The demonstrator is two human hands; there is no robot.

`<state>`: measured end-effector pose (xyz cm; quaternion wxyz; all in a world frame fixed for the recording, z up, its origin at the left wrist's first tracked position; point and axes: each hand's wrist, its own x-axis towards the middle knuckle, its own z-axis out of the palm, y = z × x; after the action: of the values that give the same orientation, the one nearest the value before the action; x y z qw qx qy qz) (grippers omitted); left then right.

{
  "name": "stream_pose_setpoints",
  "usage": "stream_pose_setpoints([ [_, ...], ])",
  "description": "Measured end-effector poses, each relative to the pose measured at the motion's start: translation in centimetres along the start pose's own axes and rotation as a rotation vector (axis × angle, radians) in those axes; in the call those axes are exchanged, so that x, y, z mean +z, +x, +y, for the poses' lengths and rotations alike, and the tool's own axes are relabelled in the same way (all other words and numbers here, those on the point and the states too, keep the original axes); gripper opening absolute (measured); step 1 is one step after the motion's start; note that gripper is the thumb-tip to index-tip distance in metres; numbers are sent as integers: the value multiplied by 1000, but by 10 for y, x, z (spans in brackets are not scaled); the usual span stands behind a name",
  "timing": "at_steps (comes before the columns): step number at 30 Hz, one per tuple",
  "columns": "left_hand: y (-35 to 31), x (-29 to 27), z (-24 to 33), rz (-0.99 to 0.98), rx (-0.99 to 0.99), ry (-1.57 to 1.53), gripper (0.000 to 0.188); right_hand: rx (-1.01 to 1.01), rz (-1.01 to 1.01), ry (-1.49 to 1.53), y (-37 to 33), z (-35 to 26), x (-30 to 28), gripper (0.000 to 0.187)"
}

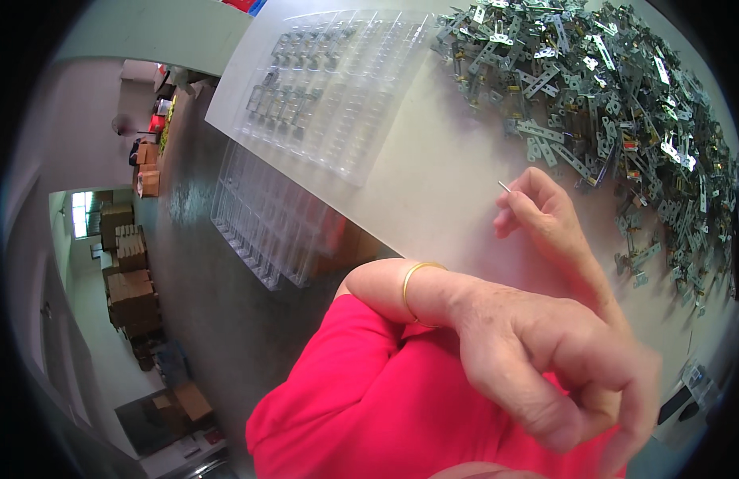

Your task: The person picks up metal brackets and pins from a pile, inserts a pin into each bracket, and places the assembled units into a plastic tray.

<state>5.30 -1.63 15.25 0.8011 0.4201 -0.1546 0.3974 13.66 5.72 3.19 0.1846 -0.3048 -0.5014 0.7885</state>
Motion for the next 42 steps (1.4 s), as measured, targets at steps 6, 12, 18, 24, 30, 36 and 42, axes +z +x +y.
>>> stream_pose_setpoints([
  [6, 2, 1, 1, -17, 12, 73, 32, -9, 29, 8, 0, 1, 3, 11],
  [12, 0, -2, 0, 10, 38, 53, 34, 6, 20, -19, -1, -3, 0, 10],
  [18, 1, 4, -4, 27, 111, 55, 40, 21, 27, -7, 1, -1, -1, 10],
  [24, -9, -5, 14, 55, 50, 202, 31, -18, -20, -4, 3, 3, -7, 10],
  [30, -62, -3, 49, 464, -47, 337, 11, 18, 40, 71, 1, 22, -13, 5],
  [36, -129, -3, 73, 1124, 235, 511, 9, -26, -19, -36, -2, 8, -3, 9],
  [42, -206, -14, 124, 1688, 368, 1003, 12, -48, -2, -80, 0, 5, 1, 8],
])
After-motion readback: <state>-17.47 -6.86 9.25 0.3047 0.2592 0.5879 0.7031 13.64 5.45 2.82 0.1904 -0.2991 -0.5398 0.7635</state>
